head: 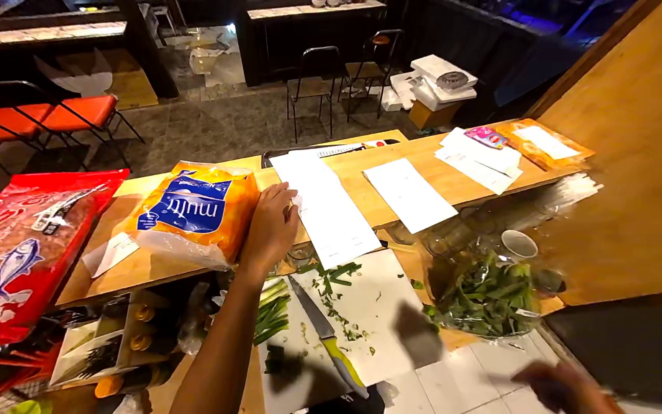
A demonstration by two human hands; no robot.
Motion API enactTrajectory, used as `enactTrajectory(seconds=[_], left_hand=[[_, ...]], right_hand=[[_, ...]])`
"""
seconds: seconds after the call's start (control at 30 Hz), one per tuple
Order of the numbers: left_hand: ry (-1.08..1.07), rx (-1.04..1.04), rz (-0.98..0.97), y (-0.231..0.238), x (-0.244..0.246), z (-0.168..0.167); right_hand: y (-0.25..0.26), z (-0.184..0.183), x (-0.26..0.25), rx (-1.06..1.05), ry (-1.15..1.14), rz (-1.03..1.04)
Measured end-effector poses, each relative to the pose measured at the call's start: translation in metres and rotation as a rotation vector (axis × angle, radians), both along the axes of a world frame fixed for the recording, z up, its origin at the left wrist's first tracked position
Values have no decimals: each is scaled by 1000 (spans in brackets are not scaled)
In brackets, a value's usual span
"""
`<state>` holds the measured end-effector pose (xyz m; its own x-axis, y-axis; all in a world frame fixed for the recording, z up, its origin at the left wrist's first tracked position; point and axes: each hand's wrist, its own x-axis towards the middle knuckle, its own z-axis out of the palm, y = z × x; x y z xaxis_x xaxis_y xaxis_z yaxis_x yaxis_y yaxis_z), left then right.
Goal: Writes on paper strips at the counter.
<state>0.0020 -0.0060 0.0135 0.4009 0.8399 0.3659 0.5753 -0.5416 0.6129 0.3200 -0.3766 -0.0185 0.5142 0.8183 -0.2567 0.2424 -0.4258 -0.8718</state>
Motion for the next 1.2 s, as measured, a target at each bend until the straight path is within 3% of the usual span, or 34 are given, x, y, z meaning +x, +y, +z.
enactTrajectory(seconds=[0.07,0.17,0.23,0.37,0.5,0.7,1.2], left_hand=[[-31,-34,3,-1,0,1],[-62,-77,6,3,1,1],[-67,-83,18,3,0,1],[-69,-74,21,3,-1,1],[-83,-120,27,8,-1,0],[-65,-110,18,8,-2,0],[-48,-66,11,9,-1,-3]], right_hand=[[57,32,-7,359,58,37],[150,65,-46,650,149,202],[203,75,-68,694,184,322],[284,77,-102,573,86,608],[332,64,-120,578,-11,660],[343,55,-118,464,58,716],[350,44,-122,512,-75,651]])
